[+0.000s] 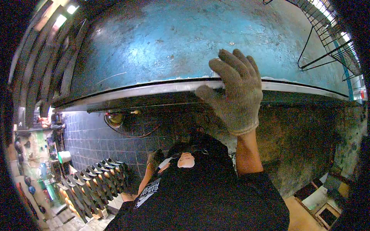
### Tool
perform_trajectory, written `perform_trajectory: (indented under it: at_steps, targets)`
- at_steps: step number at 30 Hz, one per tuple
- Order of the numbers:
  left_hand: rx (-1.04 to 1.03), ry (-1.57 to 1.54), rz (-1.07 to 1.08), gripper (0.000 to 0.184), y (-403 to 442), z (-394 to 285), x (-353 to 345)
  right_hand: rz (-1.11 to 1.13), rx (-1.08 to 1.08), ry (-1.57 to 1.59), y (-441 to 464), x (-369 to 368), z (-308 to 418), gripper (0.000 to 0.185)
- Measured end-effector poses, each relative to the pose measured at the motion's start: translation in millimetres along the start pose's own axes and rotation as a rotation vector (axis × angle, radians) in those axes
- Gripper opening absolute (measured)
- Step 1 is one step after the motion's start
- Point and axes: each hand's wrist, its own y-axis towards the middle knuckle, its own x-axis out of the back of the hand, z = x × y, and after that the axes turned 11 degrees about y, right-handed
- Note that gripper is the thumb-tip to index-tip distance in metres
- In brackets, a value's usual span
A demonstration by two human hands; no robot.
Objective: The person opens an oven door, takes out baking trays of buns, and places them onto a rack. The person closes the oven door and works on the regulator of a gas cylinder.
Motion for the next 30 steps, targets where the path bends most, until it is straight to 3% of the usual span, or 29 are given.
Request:
perform_trajectory:
  at_steps: [1,2,4,6,7,9,10,11,15,19,23,24,27,28,30]
  targets:
    - [0.002,-0.004,-0.003,0.041,-1,-11,4,0.001,0.005,0.002,3,-4,-3,0.066]
    - [0.188,-0.679,-0.019,0.032,-1,-25,8,-0.005,-0.053,0.006,5,-9,-6,0.064]
    - [0.364,-1.361,-0.036,0.028,-2,-36,15,-0.003,-0.060,0.029,12,-12,-7,0.056]
    - [0.148,-0.483,-0.137,0.035,4,-32,13,-0.003,-0.080,0.068,13,-12,-5,0.052]
    - [0.144,-0.489,-0.143,0.035,8,-33,12,-0.003,-0.109,0.112,12,-13,-4,0.048]
    - [0.370,-1.759,0.047,0.035,21,-27,-10,-0.046,-0.092,0.120,11,-20,1,0.043]
    - [0.361,-1.760,0.045,0.035,20,-25,-6,-0.090,-0.082,0.130,9,-25,3,0.039]
    - [0.265,-1.308,-0.013,0.035,14,-23,1,-0.095,-0.079,0.124,7,-31,3,0.039]
    - [0.016,-0.277,-0.108,0.039,15,-22,11,-0.261,-0.009,0.112,-1,-47,1,0.032]
    - [-0.082,-0.158,-0.213,0.039,23,-17,13,-0.288,-0.012,0.072,2,-42,6,0.030]
    - [-0.051,-0.096,-0.053,0.039,19,-24,39,-0.248,0.063,0.082,-3,-36,0,0.032]
    - [-0.116,0.007,-0.165,0.037,29,-16,16,-0.258,0.064,0.088,-2,-35,3,0.033]
    - [-0.275,0.281,-0.113,0.034,20,-13,45,-0.272,0.048,0.067,-8,-37,5,0.035]
    - [0.024,-0.322,-0.055,0.032,23,-12,45,-0.280,0.059,0.039,-10,-39,6,0.037]
    - [0.025,-0.327,-0.135,0.032,-7,-15,61,-0.344,0.116,0.032,-12,-45,5,0.038]
